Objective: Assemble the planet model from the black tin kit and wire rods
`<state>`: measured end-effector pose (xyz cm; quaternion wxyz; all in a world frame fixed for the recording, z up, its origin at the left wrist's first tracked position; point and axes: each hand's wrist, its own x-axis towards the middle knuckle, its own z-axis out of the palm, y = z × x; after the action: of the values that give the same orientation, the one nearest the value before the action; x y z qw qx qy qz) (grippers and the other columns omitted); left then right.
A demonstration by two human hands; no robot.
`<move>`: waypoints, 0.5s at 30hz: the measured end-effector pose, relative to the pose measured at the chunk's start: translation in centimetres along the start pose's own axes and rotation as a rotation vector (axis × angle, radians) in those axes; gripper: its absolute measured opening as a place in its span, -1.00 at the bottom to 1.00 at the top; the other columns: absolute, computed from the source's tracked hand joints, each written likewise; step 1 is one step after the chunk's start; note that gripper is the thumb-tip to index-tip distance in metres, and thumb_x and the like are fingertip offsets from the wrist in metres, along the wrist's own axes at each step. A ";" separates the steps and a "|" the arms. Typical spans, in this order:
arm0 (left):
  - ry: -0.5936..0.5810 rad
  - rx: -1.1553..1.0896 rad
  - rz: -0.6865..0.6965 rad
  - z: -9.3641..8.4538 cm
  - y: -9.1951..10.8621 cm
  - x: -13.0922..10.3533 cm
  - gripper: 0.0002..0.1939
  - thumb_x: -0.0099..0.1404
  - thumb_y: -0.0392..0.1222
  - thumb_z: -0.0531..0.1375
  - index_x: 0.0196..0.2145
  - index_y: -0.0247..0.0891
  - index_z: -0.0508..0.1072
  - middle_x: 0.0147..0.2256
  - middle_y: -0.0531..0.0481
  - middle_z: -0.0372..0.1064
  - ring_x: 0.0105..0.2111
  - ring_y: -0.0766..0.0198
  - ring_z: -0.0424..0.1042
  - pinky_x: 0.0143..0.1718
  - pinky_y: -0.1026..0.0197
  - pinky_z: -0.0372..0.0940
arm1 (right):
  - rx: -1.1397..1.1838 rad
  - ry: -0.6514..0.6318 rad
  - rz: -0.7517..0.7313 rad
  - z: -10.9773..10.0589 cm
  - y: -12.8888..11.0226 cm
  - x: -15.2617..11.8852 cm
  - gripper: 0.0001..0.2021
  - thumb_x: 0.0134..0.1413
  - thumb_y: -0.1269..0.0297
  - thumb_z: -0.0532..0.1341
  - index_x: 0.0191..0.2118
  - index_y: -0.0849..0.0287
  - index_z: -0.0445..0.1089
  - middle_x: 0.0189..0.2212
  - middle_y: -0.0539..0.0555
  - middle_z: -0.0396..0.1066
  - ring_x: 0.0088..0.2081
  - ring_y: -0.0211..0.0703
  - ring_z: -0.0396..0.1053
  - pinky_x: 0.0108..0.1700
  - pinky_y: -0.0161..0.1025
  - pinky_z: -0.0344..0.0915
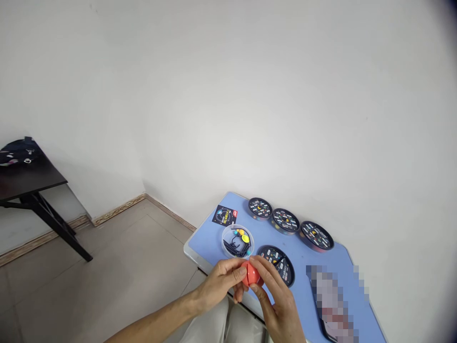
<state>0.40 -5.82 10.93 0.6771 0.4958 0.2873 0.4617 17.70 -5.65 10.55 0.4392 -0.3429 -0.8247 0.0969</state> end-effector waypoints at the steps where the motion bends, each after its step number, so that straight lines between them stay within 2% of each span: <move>1: -0.005 -0.006 -0.008 0.0 0.0 0.0 -0.55 0.33 0.17 0.13 -0.21 -0.35 0.45 -0.44 0.03 0.30 -0.60 0.44 0.27 -0.53 0.33 0.20 | -0.015 -0.004 -0.002 -0.1 0.0 0.0 -0.57 0.27 0.35 0.12 0.23 -0.04 0.24 0.08 0.12 0.42 0.12 -0.02 0.36 0.07 -0.06 0.40; 4: -0.002 -0.018 -0.022 -0.1 0.0 0.0 -0.52 0.30 0.21 0.14 -0.23 -0.35 0.46 -0.44 0.03 0.30 -0.59 0.43 0.27 -0.53 0.33 0.21 | -0.042 -0.011 0.007 -0.3 -0.1 -0.1 -0.59 0.28 0.33 0.11 0.22 -0.04 0.26 0.07 0.13 0.42 0.11 0.00 0.37 0.05 -0.01 0.41; 9: 0.034 -0.048 -0.054 -0.4 -0.1 0.1 -0.51 0.28 0.22 0.15 -0.25 -0.35 0.43 -0.46 0.03 0.33 -0.61 0.42 0.29 -0.55 0.33 0.19 | -0.005 0.002 0.044 -0.6 -0.4 0.0 -0.62 0.27 0.34 0.12 0.18 -0.02 0.31 0.05 0.13 0.43 0.10 -0.05 0.37 0.03 -0.12 0.43; 15: 0.007 -0.039 -0.067 -0.4 0.4 0.2 -0.50 0.28 0.24 0.13 -0.27 -0.34 0.42 -0.45 0.01 0.35 -0.58 0.39 0.33 -0.50 0.31 0.25 | 0.009 0.003 0.054 -0.3 -0.5 -0.2 -0.61 0.26 0.35 0.13 0.18 0.00 0.31 0.07 0.16 0.40 0.11 -0.02 0.36 0.03 -0.09 0.43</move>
<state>0.00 -5.44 11.16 0.7008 0.4710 0.2970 0.4459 17.74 -6.24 10.81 0.4391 -0.3635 -0.8140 0.1119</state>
